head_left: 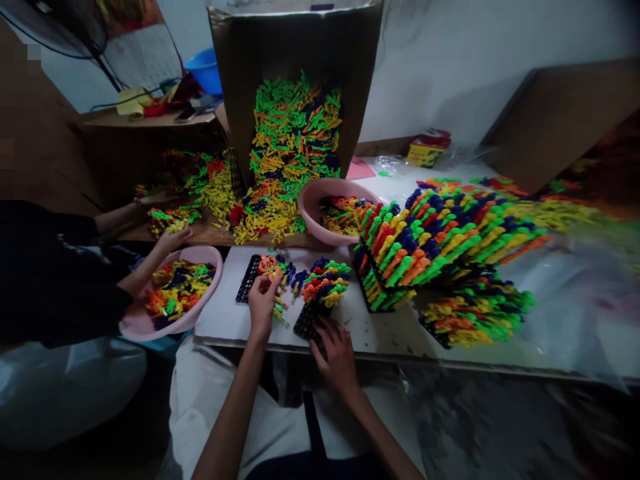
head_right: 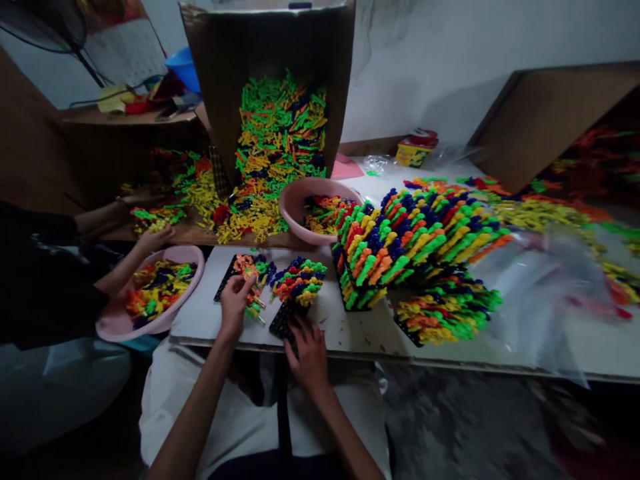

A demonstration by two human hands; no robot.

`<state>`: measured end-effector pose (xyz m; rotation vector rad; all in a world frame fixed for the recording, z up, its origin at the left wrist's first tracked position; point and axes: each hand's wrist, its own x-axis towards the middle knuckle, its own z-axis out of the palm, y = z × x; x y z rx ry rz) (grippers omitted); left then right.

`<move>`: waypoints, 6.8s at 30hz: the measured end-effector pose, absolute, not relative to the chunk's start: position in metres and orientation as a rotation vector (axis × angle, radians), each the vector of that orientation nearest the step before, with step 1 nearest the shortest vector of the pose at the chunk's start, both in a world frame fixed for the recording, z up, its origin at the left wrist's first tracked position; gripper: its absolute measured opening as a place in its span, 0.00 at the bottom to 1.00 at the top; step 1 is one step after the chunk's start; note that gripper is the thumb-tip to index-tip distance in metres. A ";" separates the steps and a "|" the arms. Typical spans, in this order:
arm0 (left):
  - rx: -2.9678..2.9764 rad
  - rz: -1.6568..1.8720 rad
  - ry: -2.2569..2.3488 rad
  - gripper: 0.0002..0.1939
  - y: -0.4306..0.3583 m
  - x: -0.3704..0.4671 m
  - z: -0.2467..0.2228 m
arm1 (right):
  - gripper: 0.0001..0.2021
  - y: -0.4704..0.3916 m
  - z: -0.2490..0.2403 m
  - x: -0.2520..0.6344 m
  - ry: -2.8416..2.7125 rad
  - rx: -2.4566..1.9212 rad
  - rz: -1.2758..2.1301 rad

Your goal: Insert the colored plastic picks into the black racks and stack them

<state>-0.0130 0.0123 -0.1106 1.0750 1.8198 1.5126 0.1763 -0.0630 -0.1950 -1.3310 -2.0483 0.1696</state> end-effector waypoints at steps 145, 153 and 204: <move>1.652 0.743 2.082 0.15 -0.034 0.094 -0.145 | 0.07 0.000 -0.142 0.201 -1.630 -1.082 0.190; 1.709 0.656 2.331 0.18 -0.043 0.020 -0.112 | 0.07 0.008 -0.144 0.205 -1.722 -1.019 0.130; 1.952 0.763 1.918 0.09 -0.018 0.021 -0.142 | 0.25 0.062 -0.082 0.193 -2.402 -1.318 0.221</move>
